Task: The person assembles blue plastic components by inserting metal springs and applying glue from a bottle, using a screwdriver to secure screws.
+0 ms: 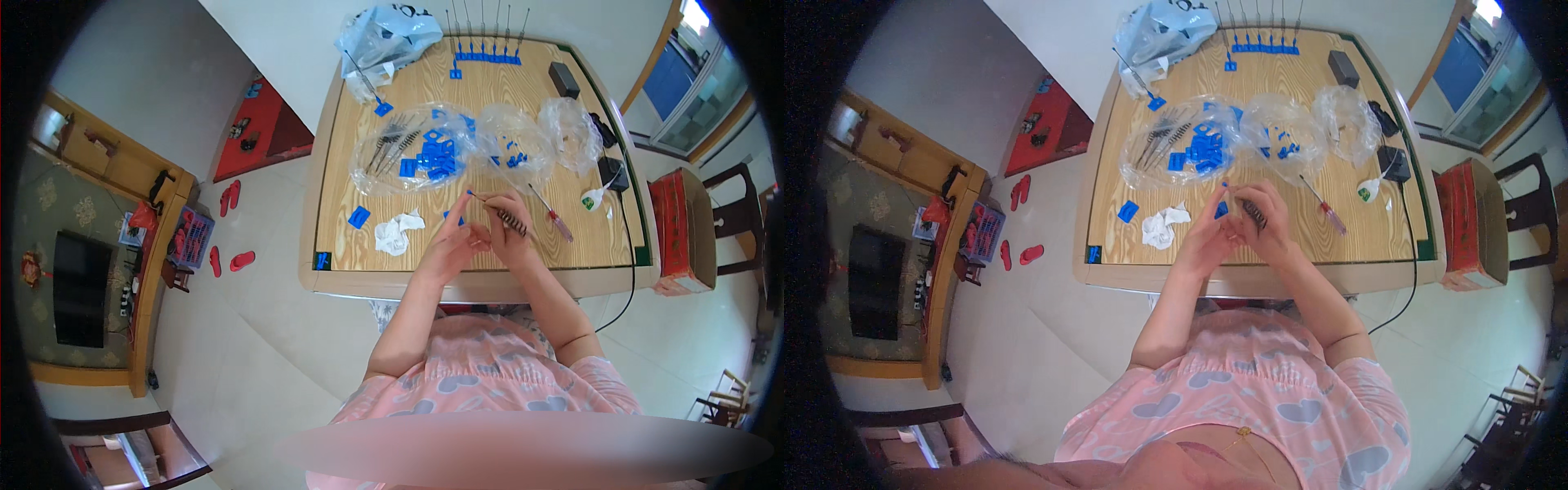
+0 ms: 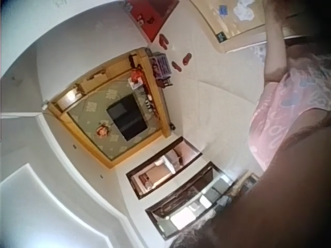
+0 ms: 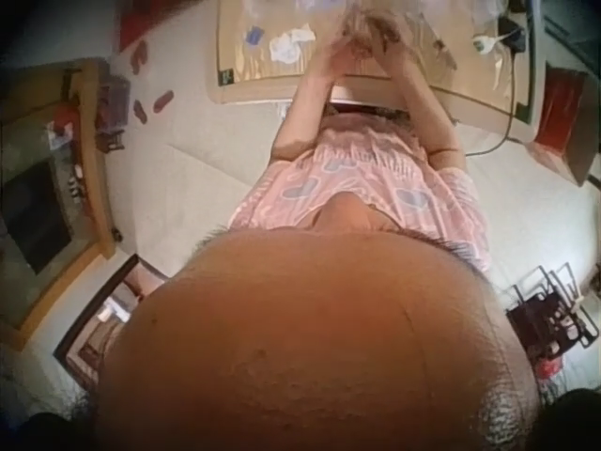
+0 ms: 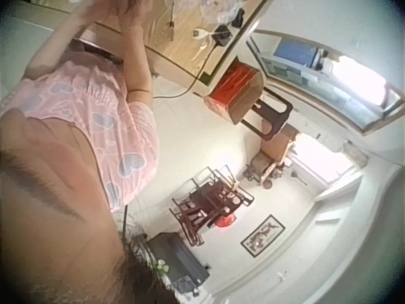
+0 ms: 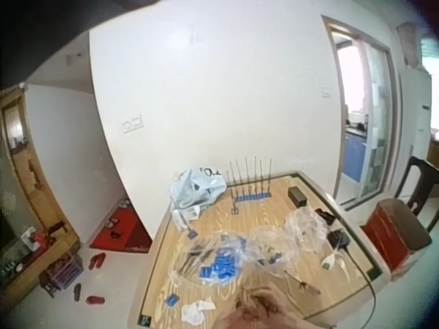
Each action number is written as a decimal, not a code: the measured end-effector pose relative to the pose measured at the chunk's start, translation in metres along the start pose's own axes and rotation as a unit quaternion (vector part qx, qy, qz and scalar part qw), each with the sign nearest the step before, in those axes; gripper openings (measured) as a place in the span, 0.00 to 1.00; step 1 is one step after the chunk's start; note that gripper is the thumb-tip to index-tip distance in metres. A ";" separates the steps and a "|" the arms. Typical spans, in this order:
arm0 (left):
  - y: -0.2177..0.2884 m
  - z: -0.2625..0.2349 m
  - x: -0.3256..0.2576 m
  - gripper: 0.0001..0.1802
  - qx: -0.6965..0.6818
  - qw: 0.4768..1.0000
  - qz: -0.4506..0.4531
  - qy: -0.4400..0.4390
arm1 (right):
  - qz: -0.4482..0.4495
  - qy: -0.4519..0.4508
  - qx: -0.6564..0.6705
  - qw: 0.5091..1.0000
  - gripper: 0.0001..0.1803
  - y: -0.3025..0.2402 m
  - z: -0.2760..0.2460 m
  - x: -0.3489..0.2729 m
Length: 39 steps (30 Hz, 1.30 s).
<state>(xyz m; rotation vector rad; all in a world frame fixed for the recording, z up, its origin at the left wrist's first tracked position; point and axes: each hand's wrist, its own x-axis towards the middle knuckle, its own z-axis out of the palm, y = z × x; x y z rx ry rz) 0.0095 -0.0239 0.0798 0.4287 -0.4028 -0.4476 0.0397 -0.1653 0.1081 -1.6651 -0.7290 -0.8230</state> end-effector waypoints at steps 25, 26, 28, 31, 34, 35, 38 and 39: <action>0.056 0.032 -0.003 0.22 0.173 0.956 0.165 0.171 | -0.033 -0.065 -0.036 0.997 0.06 -0.063 0.015 0.083; 0.057 0.034 -0.003 0.21 0.159 0.959 0.169 0.163 | -0.034 -0.074 -0.046 0.996 0.06 -0.067 0.015 0.088; 0.058 0.036 -0.004 0.21 0.145 0.962 0.170 0.157 | -0.036 -0.082 -0.056 0.994 0.06 -0.074 0.016 0.095; 0.058 0.039 -0.005 0.20 0.122 0.966 0.166 0.156 | -0.043 -0.096 -0.027 0.994 0.06 -0.081 0.017 0.101; 0.056 0.039 -0.004 0.19 0.108 0.968 0.161 0.157 | -0.033 -0.119 -0.019 0.992 0.06 -0.085 0.017 0.104; 0.056 0.039 -0.004 0.18 0.102 0.969 0.161 0.156 | -0.031 -0.123 -0.020 0.992 0.06 -0.087 0.018 0.105; 0.053 0.038 -0.004 0.15 0.117 0.964 0.173 0.165 | -0.017 -0.130 -0.013 0.991 0.06 -0.089 0.017 0.107; 0.051 0.037 -0.004 0.15 0.117 0.964 0.173 0.165 | -0.005 -0.133 -0.005 0.991 0.06 -0.089 0.017 0.106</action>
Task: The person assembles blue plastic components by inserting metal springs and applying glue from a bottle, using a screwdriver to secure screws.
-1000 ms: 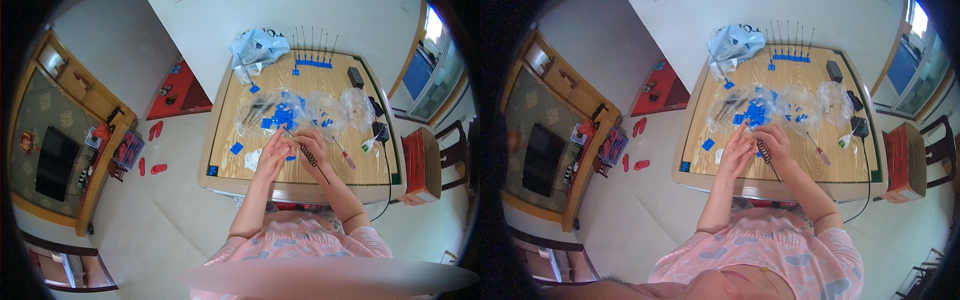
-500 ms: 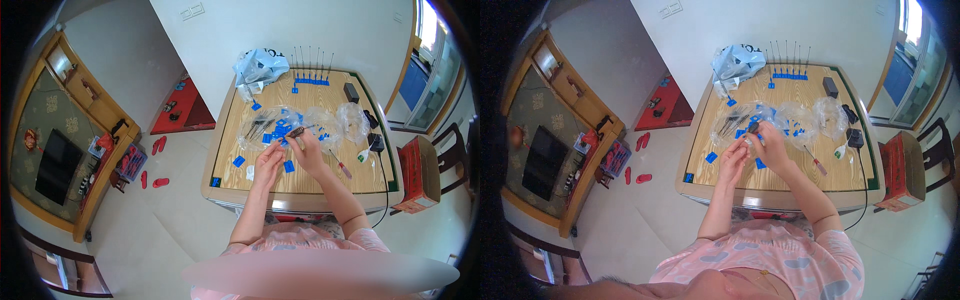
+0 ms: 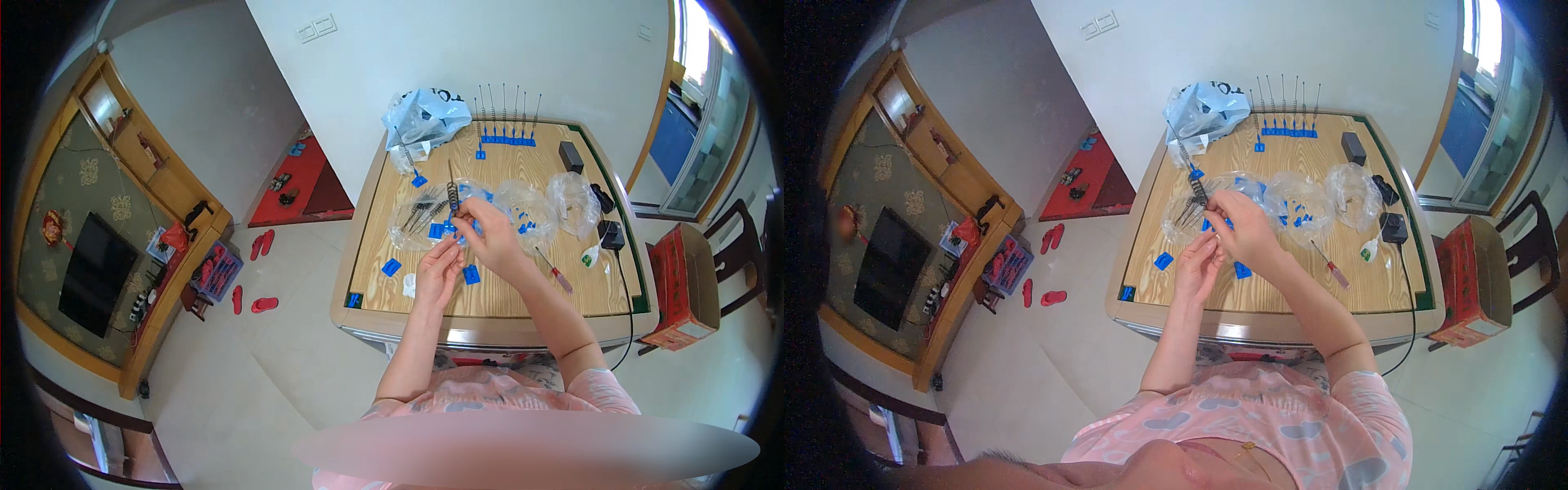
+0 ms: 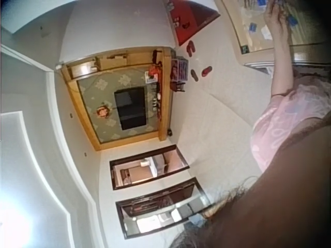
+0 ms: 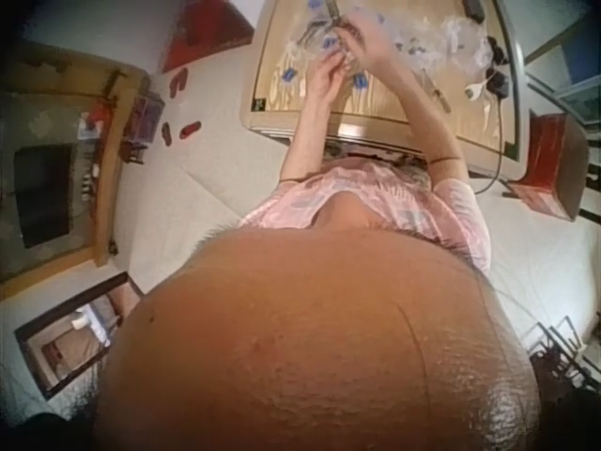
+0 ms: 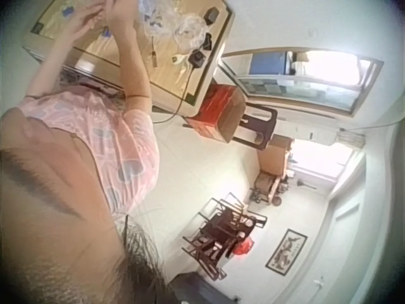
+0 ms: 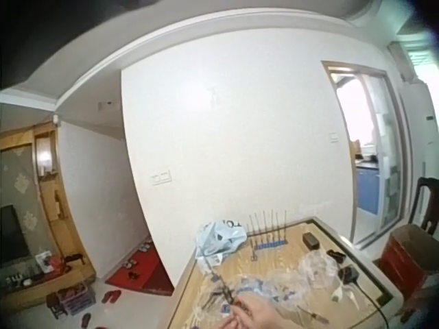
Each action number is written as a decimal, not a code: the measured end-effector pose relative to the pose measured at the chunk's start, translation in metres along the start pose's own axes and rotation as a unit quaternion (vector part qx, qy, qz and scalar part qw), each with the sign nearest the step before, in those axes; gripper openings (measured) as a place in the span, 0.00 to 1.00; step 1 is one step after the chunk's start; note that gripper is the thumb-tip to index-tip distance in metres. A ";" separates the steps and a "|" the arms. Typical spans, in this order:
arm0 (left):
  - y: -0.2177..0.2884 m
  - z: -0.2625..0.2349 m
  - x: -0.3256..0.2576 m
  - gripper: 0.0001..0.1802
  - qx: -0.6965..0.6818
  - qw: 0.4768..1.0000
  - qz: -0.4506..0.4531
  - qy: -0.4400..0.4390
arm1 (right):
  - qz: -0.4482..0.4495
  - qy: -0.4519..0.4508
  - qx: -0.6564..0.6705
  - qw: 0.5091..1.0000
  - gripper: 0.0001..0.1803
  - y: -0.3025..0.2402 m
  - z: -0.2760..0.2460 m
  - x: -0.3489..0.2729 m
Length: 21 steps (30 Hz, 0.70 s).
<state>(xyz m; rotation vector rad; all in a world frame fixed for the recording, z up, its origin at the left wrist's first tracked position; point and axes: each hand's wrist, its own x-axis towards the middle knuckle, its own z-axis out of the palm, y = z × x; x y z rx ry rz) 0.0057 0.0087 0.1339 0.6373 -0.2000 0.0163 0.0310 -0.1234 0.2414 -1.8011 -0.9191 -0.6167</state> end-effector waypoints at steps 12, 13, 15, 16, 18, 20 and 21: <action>-0.012 0.005 -0.006 0.05 0.367 0.903 0.192 0.114 | 0.050 -0.007 0.042 0.998 0.05 -0.006 -0.007 -0.011; -0.011 0.008 -0.007 0.05 0.389 0.889 0.215 0.106 | 0.051 -0.007 0.041 0.998 0.05 -0.007 -0.008 -0.011; -0.009 0.015 -0.009 0.05 0.411 0.875 0.237 0.096 | 0.054 0.001 0.046 0.997 0.05 -0.007 -0.010 -0.012; -0.006 0.018 -0.011 0.05 0.432 0.863 0.244 0.097 | 0.054 0.000 0.047 0.997 0.05 -0.008 -0.011 -0.012; -0.004 0.022 -0.014 0.05 0.454 0.849 0.251 0.099 | 0.059 -0.007 0.047 0.997 0.05 -0.010 -0.013 -0.013; -0.006 0.023 -0.015 0.06 0.452 0.843 0.272 0.103 | 0.060 -0.001 0.045 0.997 0.05 -0.009 -0.013 -0.017; -0.007 0.024 -0.015 0.06 0.452 0.844 0.271 0.103 | 0.062 0.005 0.045 0.997 0.05 -0.008 -0.013 -0.018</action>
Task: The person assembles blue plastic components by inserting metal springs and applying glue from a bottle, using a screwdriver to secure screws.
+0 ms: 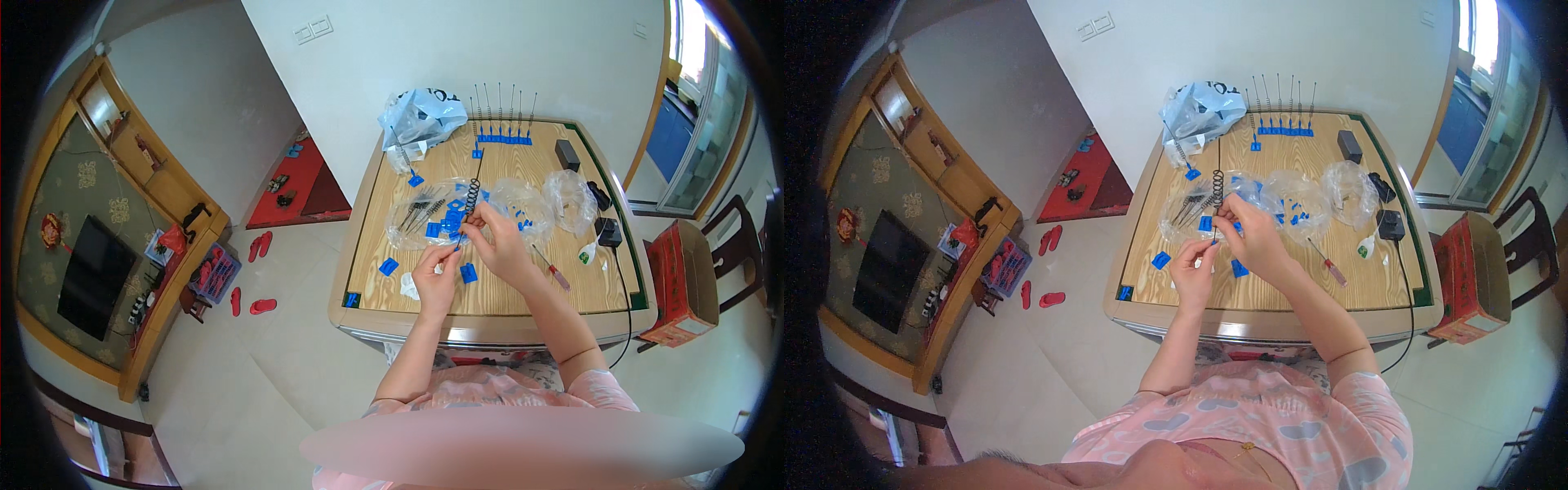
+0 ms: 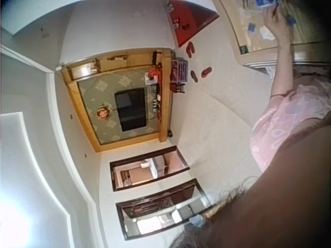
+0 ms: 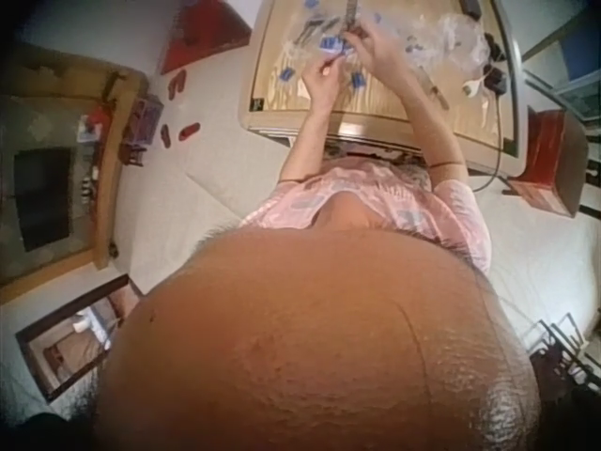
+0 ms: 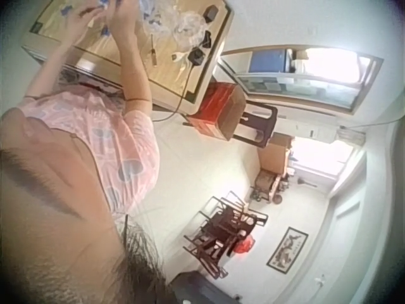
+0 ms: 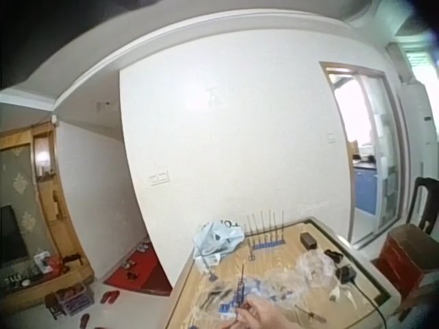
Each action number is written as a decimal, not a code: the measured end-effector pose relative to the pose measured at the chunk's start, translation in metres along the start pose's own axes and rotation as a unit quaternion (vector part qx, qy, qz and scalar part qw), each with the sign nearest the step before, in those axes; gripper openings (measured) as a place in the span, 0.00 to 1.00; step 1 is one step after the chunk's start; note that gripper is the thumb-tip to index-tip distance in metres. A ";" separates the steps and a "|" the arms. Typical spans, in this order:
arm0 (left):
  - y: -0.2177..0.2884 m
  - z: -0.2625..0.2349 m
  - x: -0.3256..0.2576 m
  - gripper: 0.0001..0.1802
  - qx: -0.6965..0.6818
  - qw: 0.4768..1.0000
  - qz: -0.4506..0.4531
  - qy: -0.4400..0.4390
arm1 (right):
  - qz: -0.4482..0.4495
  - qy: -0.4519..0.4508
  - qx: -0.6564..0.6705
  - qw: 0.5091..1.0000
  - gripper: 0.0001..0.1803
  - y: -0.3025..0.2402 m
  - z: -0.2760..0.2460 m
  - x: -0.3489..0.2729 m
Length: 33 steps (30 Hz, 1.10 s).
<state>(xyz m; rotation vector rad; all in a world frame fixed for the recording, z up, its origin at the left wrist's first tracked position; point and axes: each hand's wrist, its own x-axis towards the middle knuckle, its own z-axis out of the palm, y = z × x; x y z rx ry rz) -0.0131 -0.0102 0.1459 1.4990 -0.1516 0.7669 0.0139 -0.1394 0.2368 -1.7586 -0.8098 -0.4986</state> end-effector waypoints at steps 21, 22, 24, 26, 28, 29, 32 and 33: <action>0.003 0.005 -0.006 0.06 0.078 0.995 0.066 0.011 | 0.026 -0.016 -0.017 0.999 0.07 -0.001 -0.006 -0.004; 0.001 0.006 -0.007 0.06 0.065 0.996 0.057 0.006 | 0.026 -0.015 -0.018 0.999 0.07 0.000 -0.007 -0.004; -0.002 0.007 -0.009 0.06 0.051 0.998 0.047 -0.001 | 0.027 -0.021 -0.016 0.999 0.07 0.002 -0.009 -0.007; -0.006 0.008 -0.010 0.06 -0.018 0.999 -0.024 -0.011 | 0.032 -0.008 0.001 0.999 0.06 0.011 -0.010 -0.013; -0.012 0.010 -0.013 0.06 -0.077 0.990 -0.118 -0.016 | 0.038 0.005 0.018 0.999 0.06 0.020 -0.011 -0.023; -0.016 0.011 -0.015 0.06 -0.132 0.968 -0.211 -0.018 | 0.004 0.008 -0.030 1.000 0.06 0.024 -0.012 -0.030; -0.045 0.016 -0.027 0.09 -0.281 0.888 -0.360 -0.052 | -0.019 -0.002 -0.106 0.994 0.06 0.034 -0.011 -0.048; -0.058 0.016 -0.031 0.09 -0.282 0.886 -0.364 -0.054 | -0.010 -0.016 -0.131 0.991 0.06 0.038 -0.011 -0.053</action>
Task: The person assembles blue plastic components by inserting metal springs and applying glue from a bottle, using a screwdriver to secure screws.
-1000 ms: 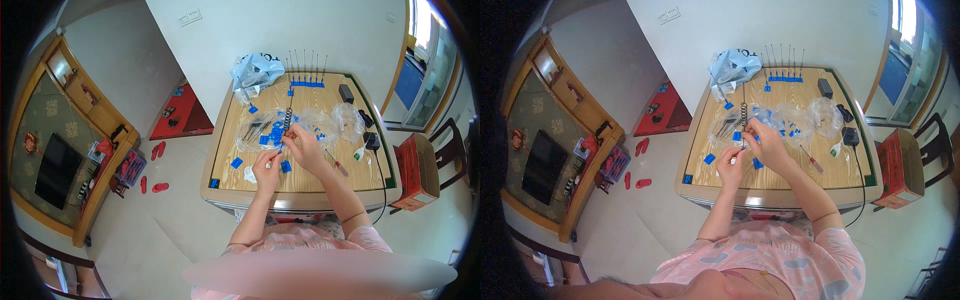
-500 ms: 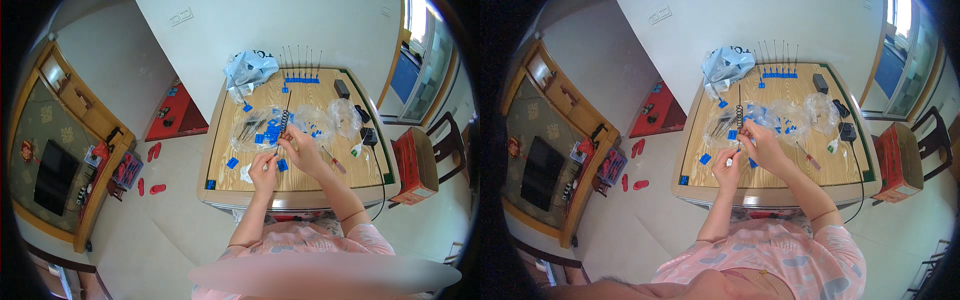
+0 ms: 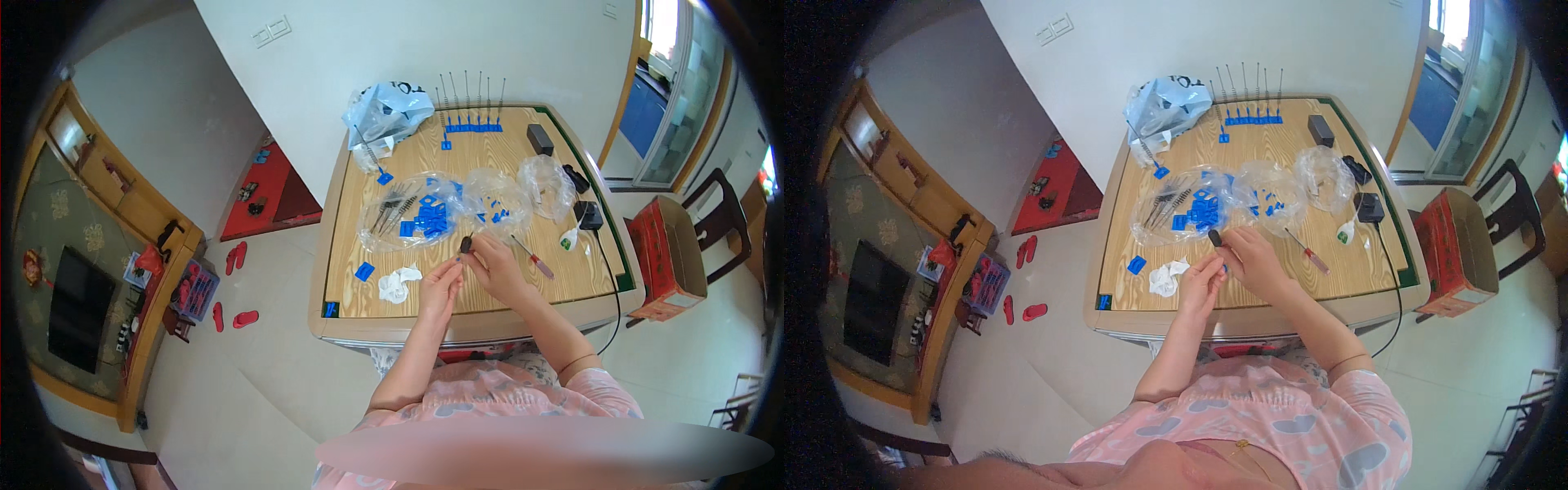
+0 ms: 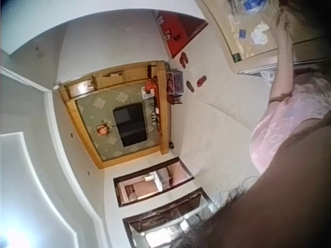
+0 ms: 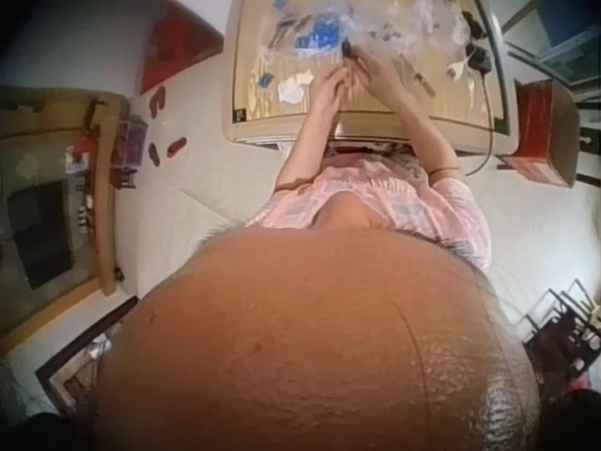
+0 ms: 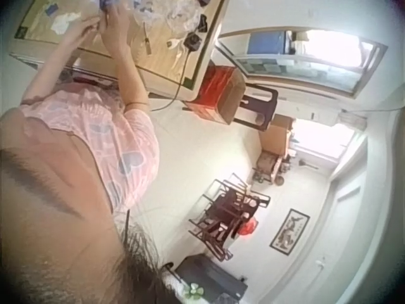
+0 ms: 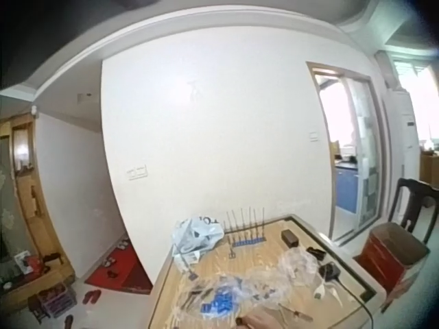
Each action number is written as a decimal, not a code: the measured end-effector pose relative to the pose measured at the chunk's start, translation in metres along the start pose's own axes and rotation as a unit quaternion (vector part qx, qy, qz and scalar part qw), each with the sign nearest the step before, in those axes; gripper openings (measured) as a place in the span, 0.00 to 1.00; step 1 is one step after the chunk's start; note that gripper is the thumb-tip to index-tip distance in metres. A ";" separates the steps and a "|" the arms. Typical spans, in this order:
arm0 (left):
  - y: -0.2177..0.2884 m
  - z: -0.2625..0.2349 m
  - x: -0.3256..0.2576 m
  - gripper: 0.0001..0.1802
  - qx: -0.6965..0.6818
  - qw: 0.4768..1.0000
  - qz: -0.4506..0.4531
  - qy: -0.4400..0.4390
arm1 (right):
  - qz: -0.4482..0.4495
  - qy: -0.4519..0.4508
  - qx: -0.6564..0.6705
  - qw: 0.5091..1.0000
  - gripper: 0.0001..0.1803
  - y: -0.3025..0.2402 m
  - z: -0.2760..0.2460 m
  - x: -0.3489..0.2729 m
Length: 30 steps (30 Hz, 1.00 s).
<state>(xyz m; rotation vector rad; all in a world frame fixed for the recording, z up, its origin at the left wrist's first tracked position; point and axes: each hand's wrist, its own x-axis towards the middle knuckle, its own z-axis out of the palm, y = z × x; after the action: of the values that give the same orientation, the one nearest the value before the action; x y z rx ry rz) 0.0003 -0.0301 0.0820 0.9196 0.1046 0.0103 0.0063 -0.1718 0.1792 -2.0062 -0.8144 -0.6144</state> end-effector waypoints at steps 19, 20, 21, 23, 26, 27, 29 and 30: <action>-0.077 -0.020 0.021 0.13 0.487 0.845 0.212 -0.061 | 0.173 -0.040 -0.041 0.983 0.05 0.084 0.026 -0.065; -0.075 -0.014 0.018 0.15 0.527 0.819 0.219 -0.065 | 0.173 -0.033 -0.046 0.983 0.05 0.087 0.026 -0.067; -0.074 -0.009 0.015 0.15 0.527 0.820 0.216 -0.066 | 0.174 -0.026 -0.052 0.983 0.06 0.090 0.026 -0.069; -0.073 -0.007 0.011 0.15 0.556 0.807 0.193 -0.042 | 0.177 -0.032 -0.056 0.982 0.06 0.091 0.028 -0.070; -0.075 -0.011 0.010 0.15 0.531 0.816 0.225 -0.034 | 0.174 -0.033 -0.055 0.983 0.06 0.095 0.031 -0.074; -0.076 -0.012 0.011 0.15 0.531 0.817 0.224 -0.034 | 0.170 -0.029 -0.050 0.984 0.06 0.097 0.031 -0.076; -0.077 -0.013 0.010 0.15 0.518 0.826 0.218 -0.037 | 0.170 -0.024 -0.052 0.984 0.06 0.098 0.032 -0.079; -0.077 -0.014 0.010 0.15 0.518 0.826 0.217 -0.037 | 0.168 -0.019 -0.054 0.984 0.06 0.098 0.032 -0.080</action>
<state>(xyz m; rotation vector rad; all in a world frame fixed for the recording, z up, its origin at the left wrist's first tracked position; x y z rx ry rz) 0.0066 -0.0654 0.0118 2.0260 -0.2054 0.3735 0.0292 -0.2103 0.0564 -2.1962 -0.4554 -0.4338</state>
